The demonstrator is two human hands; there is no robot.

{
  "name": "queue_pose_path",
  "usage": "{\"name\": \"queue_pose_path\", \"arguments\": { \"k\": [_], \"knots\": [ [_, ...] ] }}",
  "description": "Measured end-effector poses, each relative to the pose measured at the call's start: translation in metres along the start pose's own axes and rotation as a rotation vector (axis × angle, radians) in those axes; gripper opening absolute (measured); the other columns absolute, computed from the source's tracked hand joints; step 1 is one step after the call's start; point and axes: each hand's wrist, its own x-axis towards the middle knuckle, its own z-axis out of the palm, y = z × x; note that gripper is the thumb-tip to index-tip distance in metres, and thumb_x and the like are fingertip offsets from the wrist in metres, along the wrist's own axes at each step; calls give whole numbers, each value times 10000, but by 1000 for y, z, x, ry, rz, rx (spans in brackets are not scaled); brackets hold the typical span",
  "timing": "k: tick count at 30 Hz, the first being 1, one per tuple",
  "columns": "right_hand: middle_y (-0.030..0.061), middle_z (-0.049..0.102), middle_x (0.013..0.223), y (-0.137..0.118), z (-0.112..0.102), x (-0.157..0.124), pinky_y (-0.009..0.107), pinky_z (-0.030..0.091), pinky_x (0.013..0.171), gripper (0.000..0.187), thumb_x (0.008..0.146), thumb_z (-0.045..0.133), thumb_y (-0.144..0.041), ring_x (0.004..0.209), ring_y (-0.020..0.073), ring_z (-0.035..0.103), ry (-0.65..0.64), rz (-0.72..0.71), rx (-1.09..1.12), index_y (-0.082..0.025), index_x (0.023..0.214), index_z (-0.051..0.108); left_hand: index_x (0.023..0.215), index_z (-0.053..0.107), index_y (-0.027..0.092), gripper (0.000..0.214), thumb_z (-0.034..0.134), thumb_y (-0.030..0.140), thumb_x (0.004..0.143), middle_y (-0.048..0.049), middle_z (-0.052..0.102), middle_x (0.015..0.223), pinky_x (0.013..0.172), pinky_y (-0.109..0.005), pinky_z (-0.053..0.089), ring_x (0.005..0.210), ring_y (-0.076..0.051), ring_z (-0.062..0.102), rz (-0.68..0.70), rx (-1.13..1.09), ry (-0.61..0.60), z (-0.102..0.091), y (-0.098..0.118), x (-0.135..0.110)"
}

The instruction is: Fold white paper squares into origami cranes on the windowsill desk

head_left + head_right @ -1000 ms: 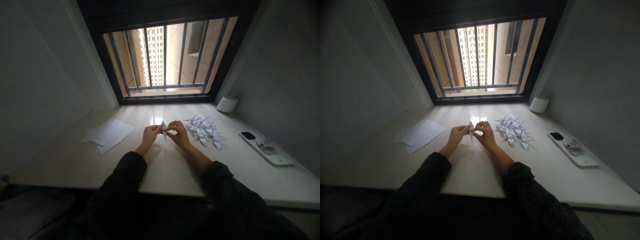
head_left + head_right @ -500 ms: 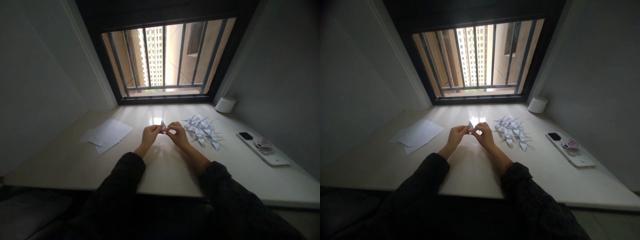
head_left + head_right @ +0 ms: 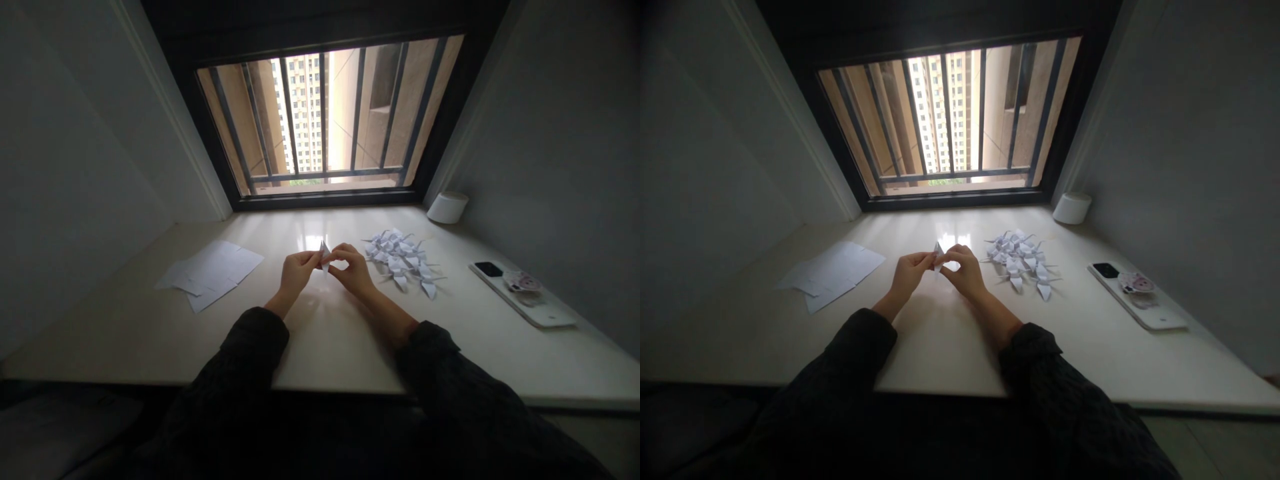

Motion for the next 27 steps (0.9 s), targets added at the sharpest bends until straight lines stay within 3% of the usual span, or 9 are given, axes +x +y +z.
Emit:
{"name": "queue_pose_path", "arguments": {
  "k": [7,16,22,27],
  "knots": [
    [14,607,735,-2,-1,-2,333,464,705,191,697,654,-100,763,186,538,20,15,-25,-268,751,728,811,747,165,320,659,464,736,-45,714,712,676,-289,513,661,-170,652,22,-20,-4,1,1,-1],
    [16,629,773,-1,-1,2,304,466,654,108,740,703,-289,739,157,564,2,81,142,-293,838,749,799,739,163,315,670,460,722,-44,719,742,680,-303,519,673,-181,660,24,-78,55,-1,7,1],
    [14,634,727,0,0,2,291,454,626,94,738,692,-295,712,150,561,-8,117,193,-281,805,756,766,738,171,302,653,458,734,-30,699,682,651,-279,497,647,-165,640,73,6,41,0,10,0],
    [21,648,734,-4,-1,3,294,463,620,116,728,705,-356,707,154,573,10,156,232,-279,798,757,774,738,170,305,662,460,722,-33,708,716,681,-294,508,674,-167,638,45,-58,67,1,10,0]
  ]
}}
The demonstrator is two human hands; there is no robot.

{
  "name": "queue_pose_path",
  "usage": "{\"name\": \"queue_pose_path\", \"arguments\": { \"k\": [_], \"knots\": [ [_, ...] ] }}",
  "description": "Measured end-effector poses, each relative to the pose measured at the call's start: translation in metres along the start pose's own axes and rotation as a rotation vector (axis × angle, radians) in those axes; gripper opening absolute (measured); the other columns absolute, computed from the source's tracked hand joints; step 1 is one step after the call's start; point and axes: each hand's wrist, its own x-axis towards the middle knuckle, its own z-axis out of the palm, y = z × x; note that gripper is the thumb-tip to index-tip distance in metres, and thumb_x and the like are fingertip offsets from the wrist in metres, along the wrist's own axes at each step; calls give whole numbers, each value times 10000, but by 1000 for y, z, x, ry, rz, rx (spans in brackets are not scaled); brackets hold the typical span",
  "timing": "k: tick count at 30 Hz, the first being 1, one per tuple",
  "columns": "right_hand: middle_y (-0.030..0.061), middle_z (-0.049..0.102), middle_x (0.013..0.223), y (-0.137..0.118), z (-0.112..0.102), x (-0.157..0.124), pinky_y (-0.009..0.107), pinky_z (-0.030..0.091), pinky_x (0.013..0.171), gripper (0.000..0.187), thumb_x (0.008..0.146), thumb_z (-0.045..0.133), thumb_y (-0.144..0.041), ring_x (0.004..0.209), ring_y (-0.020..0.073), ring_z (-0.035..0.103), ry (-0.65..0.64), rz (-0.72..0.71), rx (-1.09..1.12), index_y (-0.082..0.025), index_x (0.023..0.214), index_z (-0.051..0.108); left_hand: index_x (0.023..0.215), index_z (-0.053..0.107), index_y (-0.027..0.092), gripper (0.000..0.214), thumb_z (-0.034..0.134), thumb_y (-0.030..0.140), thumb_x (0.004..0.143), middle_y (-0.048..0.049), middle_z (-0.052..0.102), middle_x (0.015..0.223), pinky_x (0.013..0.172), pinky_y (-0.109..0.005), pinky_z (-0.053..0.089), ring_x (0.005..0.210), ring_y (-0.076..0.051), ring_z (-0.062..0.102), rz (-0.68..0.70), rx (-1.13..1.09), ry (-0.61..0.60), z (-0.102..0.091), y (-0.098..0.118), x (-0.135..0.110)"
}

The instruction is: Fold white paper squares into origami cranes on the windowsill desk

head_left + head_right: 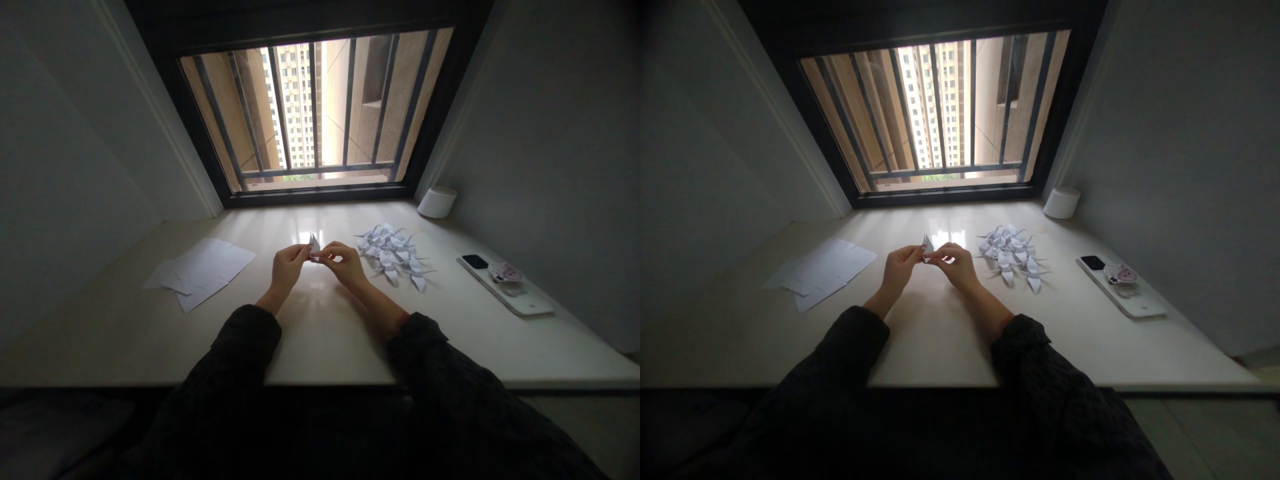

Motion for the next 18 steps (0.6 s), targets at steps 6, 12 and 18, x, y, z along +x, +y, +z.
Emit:
{"name": "queue_pose_path", "arguments": {
  "k": [6,12,18],
  "knots": [
    [27,672,813,-1,2,1,296,494,664,182,702,720,-415,762,164,614,14,70,102,-257,788,746,806,746,177,318,677,471,704,-55,721,753,692,-300,491,728,-177,652,-96,-21,61,0,-1,2],
    [26,679,816,1,4,-2,294,496,658,228,669,725,-446,777,177,627,100,191,127,-227,731,719,874,750,188,303,684,435,712,-61,735,819,716,-314,488,788,-197,664,-49,8,57,2,1,-2],
    [39,708,796,-1,6,-3,307,502,661,273,629,745,-463,779,198,646,143,248,149,-212,734,723,899,746,185,324,666,449,730,-62,734,835,717,-313,491,795,-199,660,-27,30,36,2,-4,-2]
  ]
}}
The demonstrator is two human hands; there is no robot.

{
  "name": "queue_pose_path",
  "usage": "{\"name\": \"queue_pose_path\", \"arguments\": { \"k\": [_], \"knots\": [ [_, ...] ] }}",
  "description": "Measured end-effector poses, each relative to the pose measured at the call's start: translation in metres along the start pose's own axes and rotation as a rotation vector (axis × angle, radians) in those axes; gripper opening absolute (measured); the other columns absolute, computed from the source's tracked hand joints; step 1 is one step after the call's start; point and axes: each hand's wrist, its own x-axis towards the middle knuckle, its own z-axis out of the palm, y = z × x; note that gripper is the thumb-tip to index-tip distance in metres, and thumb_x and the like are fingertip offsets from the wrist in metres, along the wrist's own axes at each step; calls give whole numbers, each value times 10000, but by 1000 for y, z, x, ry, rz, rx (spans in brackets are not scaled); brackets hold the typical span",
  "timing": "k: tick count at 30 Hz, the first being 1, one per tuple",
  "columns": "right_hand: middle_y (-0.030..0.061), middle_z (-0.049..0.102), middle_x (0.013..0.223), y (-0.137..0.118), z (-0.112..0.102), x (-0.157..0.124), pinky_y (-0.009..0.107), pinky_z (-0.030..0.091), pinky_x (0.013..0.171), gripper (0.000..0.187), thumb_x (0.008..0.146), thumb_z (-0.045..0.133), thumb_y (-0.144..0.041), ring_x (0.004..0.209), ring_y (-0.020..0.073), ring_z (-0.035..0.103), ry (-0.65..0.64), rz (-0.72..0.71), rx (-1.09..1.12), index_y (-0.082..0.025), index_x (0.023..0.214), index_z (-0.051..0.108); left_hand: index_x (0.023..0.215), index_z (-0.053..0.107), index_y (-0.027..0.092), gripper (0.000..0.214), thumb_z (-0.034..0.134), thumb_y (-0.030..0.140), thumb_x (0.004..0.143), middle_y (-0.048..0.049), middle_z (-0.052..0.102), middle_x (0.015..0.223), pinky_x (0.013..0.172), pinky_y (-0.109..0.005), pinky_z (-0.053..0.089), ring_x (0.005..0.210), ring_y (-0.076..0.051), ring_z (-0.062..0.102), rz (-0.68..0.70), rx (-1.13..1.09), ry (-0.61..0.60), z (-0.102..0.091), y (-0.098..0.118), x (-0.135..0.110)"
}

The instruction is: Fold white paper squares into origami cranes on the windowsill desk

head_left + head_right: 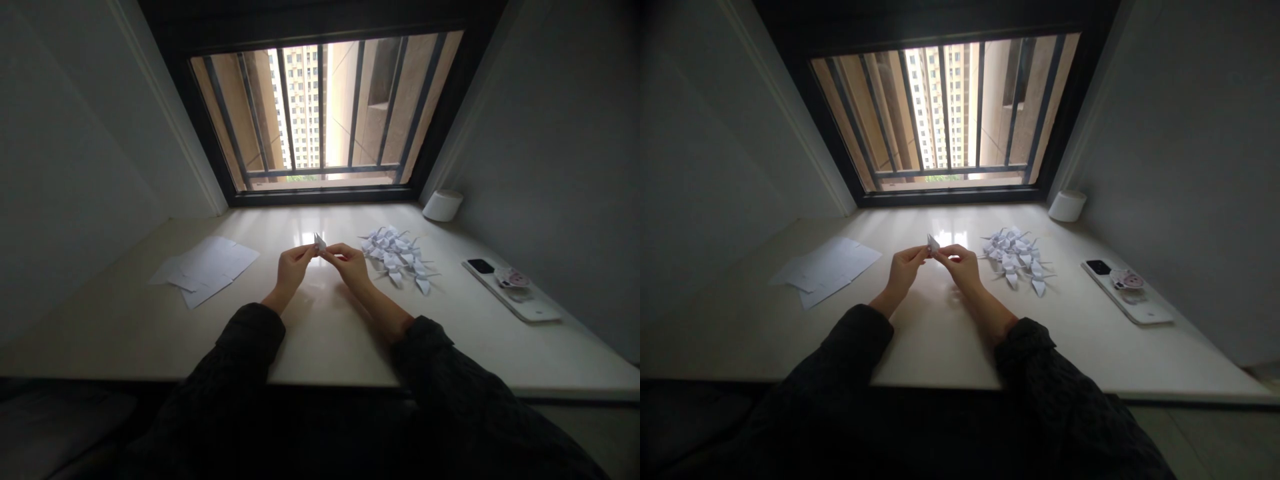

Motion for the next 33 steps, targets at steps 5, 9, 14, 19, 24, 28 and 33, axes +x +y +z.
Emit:
{"name": "queue_pose_path", "arguments": {
  "k": [5,9,14,19,24,28,33],
  "knots": [
    [43,725,780,1,1,1,314,506,647,301,596,774,-443,737,201,660,56,39,57,-212,785,730,910,743,191,318,638,451,760,-56,727,821,702,-293,484,787,-190,656,31,21,-36,0,-1,0],
    [48,724,743,-1,1,1,315,499,636,318,558,794,-451,713,206,660,77,69,37,-198,739,726,914,738,195,330,584,464,802,-50,718,797,685,-280,479,788,-185,652,63,62,-40,-1,0,-1],
    [54,727,728,-4,1,-1,296,482,617,338,568,783,-475,686,199,659,47,95,23,-184,732,728,828,737,196,298,638,468,757,-41,721,797,679,-271,477,780,-181,646,86,121,-26,-2,3,-2],
    [51,734,752,-9,-1,-2,286,463,612,298,619,755,-467,705,197,664,-6,47,-49,-197,744,731,810,735,193,277,673,449,728,-40,722,786,676,-280,487,760,-178,649,65,77,-14,-2,3,-1],
    [34,727,737,-4,-2,2,278,457,609,269,630,754,-448,677,174,652,8,-35,-132,-203,735,716,800,731,180,261,698,423,710,-46,722,773,676,-285,498,741,-175,657,10,-22,-10,0,5,-1],
    [40,733,768,3,0,2,296,499,644,379,605,774,-445,711,190,669,33,-4,-40,-202,891,726,799,718,164,250,701,397,710,-48,719,755,675,-285,504,723,-170,661,-16,-60,-3,1,7,-1],
    [58,749,865,2,1,2,350,531,763,305,640,757,-431,831,233,692,-16,47,93,-215,855,753,843,713,163,269,717,384,691,-53,720,763,715,-305,513,750,-181,671,1,-77,-34,0,4,0]
  ]
}}
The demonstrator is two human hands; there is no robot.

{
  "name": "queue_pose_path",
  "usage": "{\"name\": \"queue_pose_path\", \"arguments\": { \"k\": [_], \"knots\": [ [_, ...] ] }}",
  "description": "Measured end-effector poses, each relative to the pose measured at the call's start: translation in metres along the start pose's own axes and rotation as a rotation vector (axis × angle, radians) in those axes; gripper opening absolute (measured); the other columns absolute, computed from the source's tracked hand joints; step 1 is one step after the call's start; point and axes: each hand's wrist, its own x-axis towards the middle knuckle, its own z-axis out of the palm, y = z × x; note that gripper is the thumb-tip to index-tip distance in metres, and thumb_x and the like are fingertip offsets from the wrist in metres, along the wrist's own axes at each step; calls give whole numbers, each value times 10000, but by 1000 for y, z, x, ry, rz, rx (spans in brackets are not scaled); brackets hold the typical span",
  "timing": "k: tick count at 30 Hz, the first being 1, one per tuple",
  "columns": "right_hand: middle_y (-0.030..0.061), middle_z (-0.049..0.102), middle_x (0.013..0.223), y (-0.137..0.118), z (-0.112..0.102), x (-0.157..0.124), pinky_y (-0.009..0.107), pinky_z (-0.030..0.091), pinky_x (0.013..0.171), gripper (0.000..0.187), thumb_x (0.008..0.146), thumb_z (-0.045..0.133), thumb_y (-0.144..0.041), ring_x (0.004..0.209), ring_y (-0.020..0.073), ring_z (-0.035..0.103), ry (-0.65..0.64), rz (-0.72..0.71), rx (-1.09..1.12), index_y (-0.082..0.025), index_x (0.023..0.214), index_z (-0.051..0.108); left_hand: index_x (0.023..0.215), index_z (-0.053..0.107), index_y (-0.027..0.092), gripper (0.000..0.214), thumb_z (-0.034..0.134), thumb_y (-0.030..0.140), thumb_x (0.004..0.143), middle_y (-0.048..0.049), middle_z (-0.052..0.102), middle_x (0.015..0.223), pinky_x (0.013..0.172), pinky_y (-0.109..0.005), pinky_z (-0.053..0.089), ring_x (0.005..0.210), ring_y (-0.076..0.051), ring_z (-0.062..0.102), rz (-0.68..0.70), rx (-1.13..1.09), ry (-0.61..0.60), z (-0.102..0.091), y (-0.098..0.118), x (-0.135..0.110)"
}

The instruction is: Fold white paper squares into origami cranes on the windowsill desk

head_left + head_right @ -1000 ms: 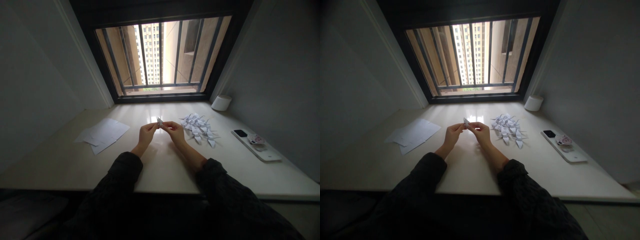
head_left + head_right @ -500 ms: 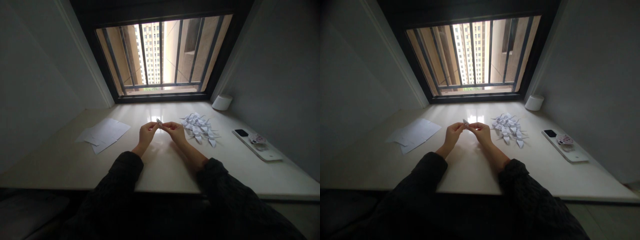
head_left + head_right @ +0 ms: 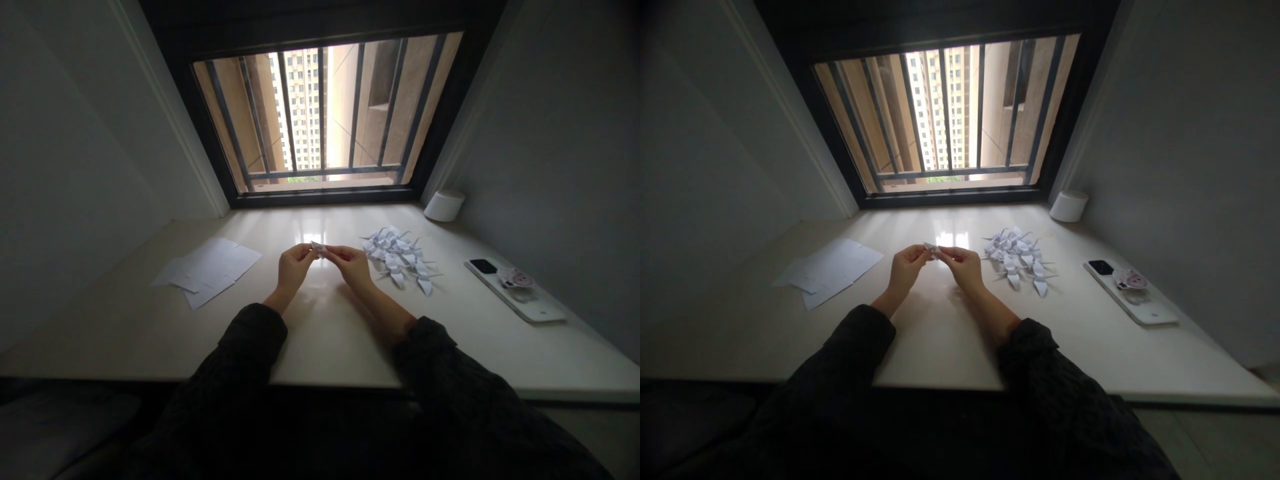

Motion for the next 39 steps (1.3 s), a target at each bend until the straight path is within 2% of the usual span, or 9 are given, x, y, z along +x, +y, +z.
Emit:
{"name": "queue_pose_path", "arguments": {
  "k": [4,7,13,17,24,34,39],
  "knots": [
    [57,750,830,1,-3,2,354,540,735,298,614,777,-418,799,240,698,15,23,-22,-215,832,757,833,719,165,263,748,353,652,-62,727,801,740,-312,505,783,-192,676,-14,-32,-35,-1,-2,1],
    [57,750,827,2,-5,3,341,536,695,290,646,755,-432,794,239,694,24,-10,-117,-220,844,756,795,718,167,234,734,356,657,-57,720,752,676,-290,483,754,-197,678,-88,-16,-9,-1,-1,1],
    [35,731,850,-1,-6,-3,338,514,722,296,735,710,-393,744,185,647,50,-340,-416,-271,1005,723,822,714,173,276,722,397,661,-56,721,788,659,-264,453,783,-195,676,-183,-69,39,-1,0,1],
    [37,723,876,-2,-7,-4,341,512,758,319,731,729,-354,782,185,644,45,-444,-479,-283,1042,706,834,709,170,311,738,414,643,-58,720,788,672,-271,459,775,-196,675,-195,-89,46,-2,-1,1],
    [34,723,897,-2,-8,-3,339,512,771,269,754,714,-324,814,188,641,69,-476,-492,-294,1021,713,863,690,150,377,679,489,696,-82,721,782,650,-283,472,757,-220,692,-198,-101,60,-2,-2,2],
    [20,717,909,-7,-7,-6,353,506,796,185,807,643,-389,839,196,643,54,-417,-491,-331,959,730,833,685,148,406,661,529,695,-98,730,765,644,-298,483,743,-235,699,-203,-117,59,0,4,0],
    [27,686,879,-9,-7,-7,322,500,733,189,824,618,-396,796,181,618,75,-424,-501,-312,949,732,830,682,149,404,649,532,707,-88,725,736,647,-302,489,722,-226,697,-182,-118,55,1,5,-1]
  ]
}}
